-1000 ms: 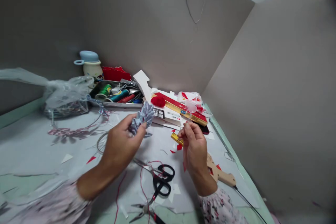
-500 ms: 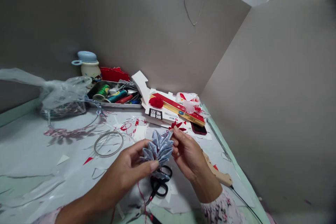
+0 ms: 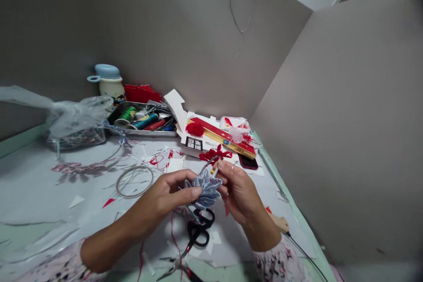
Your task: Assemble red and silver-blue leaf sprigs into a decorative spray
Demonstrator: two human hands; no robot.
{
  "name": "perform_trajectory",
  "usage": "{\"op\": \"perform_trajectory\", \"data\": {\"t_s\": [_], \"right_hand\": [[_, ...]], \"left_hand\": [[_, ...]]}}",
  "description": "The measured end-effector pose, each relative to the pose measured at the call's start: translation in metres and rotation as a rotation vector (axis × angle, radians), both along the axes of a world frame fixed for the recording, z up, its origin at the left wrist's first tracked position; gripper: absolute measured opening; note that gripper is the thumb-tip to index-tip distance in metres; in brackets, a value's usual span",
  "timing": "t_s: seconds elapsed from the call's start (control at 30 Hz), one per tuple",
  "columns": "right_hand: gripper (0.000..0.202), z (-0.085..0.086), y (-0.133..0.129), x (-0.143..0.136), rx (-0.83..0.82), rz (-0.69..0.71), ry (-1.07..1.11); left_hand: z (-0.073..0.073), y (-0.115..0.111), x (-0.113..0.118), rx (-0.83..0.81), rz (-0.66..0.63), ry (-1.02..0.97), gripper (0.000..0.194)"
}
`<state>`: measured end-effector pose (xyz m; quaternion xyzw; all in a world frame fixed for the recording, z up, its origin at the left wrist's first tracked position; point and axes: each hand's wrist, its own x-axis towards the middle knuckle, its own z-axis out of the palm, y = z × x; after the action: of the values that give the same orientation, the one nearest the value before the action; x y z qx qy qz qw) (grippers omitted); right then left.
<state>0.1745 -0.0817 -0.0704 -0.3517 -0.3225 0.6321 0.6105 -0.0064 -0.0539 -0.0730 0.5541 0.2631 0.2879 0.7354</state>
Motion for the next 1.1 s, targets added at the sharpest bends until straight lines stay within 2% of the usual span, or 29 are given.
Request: {"op": "perform_trajectory", "data": {"t_s": [0.17, 0.43, 0.57, 0.67, 0.83, 0.93, 1.1], "right_hand": [[0.022, -0.003, 0.000, -0.003, -0.001, -0.034, -0.085], [0.025, -0.002, -0.002, -0.005, 0.013, -0.039, -0.211], [0.040, -0.001, -0.003, -0.001, 0.050, -0.028, -0.312], [0.050, 0.003, -0.005, 0.004, 0.060, 0.011, -0.465], [0.037, 0.012, -0.012, 0.008, 0.021, 0.034, -0.736], [0.032, 0.016, -0.014, 0.006, -0.022, 0.030, -0.760], [0.029, 0.017, -0.015, 0.003, -0.074, 0.022, -0.743]], "left_hand": [[-0.001, 0.004, 0.005, -0.039, 0.052, 0.043, 0.023], [0.001, -0.001, 0.009, 0.036, 0.013, 0.083, 0.023], [-0.002, 0.000, 0.008, 0.025, 0.050, 0.061, 0.025], [-0.006, 0.002, 0.008, 0.024, 0.054, 0.070, 0.024], [-0.008, 0.003, 0.008, 0.062, 0.061, 0.078, 0.021], [-0.005, 0.001, 0.009, 0.120, 0.072, 0.102, 0.022], [0.000, 0.000, 0.010, 0.082, 0.035, 0.130, 0.022]]}}
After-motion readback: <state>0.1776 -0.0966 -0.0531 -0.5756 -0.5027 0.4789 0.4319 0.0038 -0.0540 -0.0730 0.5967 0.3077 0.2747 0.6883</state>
